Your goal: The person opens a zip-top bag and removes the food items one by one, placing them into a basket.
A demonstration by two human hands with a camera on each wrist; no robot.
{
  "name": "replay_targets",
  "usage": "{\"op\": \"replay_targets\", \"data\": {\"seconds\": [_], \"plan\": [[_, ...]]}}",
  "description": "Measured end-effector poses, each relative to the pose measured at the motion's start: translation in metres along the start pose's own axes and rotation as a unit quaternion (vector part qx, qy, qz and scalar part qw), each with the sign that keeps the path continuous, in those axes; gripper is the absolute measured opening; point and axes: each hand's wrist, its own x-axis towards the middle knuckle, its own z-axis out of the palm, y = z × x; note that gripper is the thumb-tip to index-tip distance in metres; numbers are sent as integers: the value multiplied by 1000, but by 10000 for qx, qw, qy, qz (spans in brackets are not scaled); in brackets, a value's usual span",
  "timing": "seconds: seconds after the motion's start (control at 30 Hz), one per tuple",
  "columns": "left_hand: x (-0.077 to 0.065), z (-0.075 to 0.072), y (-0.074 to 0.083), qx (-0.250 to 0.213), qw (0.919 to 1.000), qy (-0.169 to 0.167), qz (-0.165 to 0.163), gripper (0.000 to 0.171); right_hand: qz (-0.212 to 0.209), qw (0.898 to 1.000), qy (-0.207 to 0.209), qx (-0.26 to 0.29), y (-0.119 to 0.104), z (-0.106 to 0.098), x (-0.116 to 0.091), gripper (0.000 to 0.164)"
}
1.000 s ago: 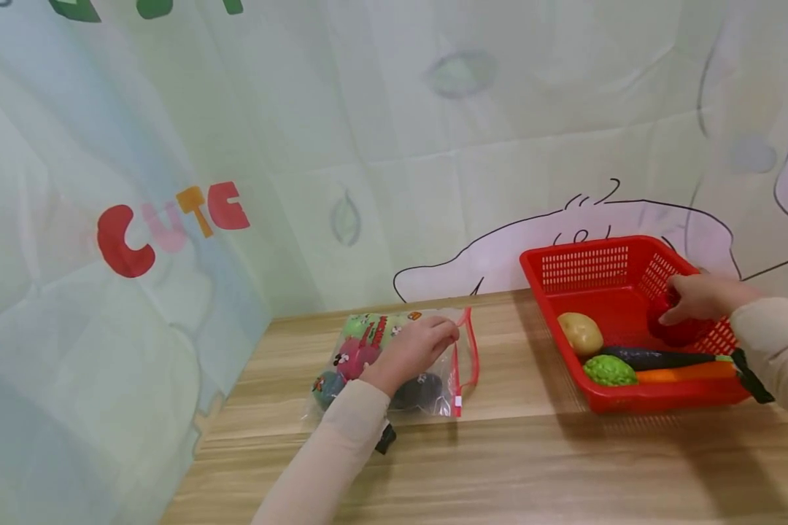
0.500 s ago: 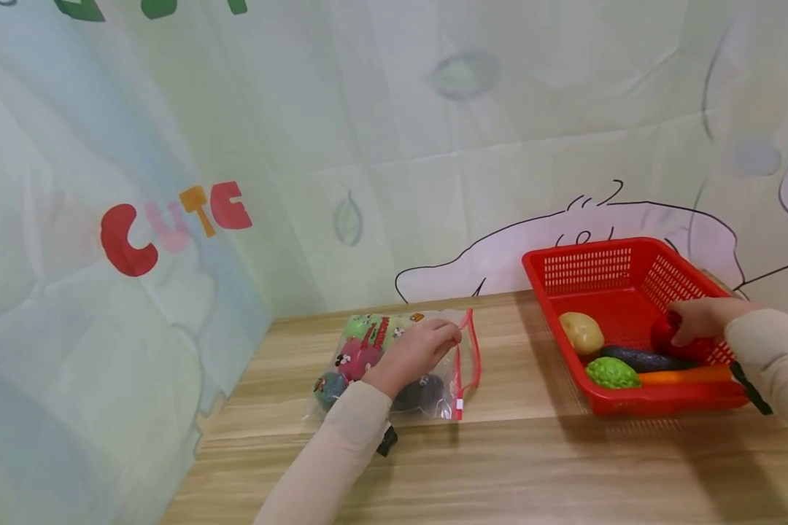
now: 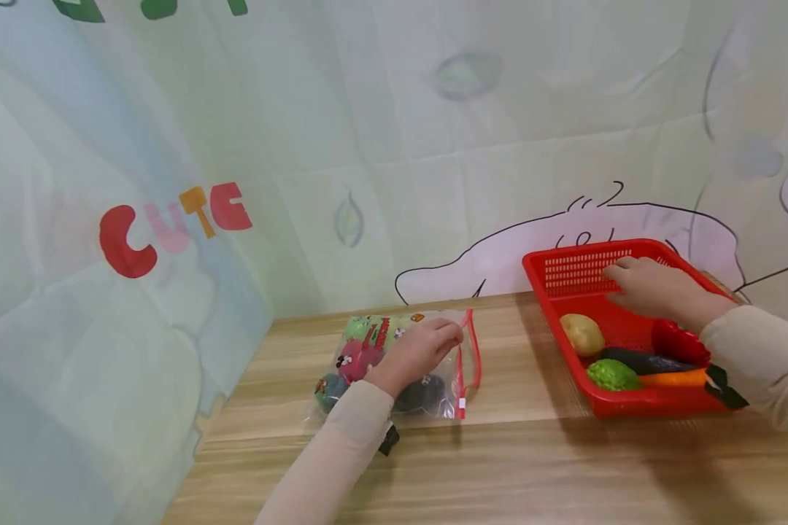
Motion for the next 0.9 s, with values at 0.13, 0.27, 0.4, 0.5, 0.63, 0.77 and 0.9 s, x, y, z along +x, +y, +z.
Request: {"op": "replay_targets", "data": {"seconds": [0.13,0.27,0.4,0.5,0.63,0.77,0.9], "plan": [[-1,0,-1,72,9999,-7,-69,16,-683,9969,369,135,-63,-3,2,40],[0,-1,-1,65,9999,4,-85,16,-1257,9914,182,319,-108,5,0,35],[0,-3,-2,71,10000,-10,-55,17,-1526,9871,-138,475,-138,25,5,31],[0,-3,-3,123,9999,14,-82,17,-1261,9894,-138,707,-159,51,17,30],[0,-3,-5,219,9996,180,1,17,-1186,9821,68,1459,-181,90,38,32],[2,-2,-4,391,9982,371,268,16,-2139,9413,20,2613,-186,118,56,45],[6,0,-2,545,9971,403,349,18,-2847,9007,-697,3207,-182,129,68,44]]}}
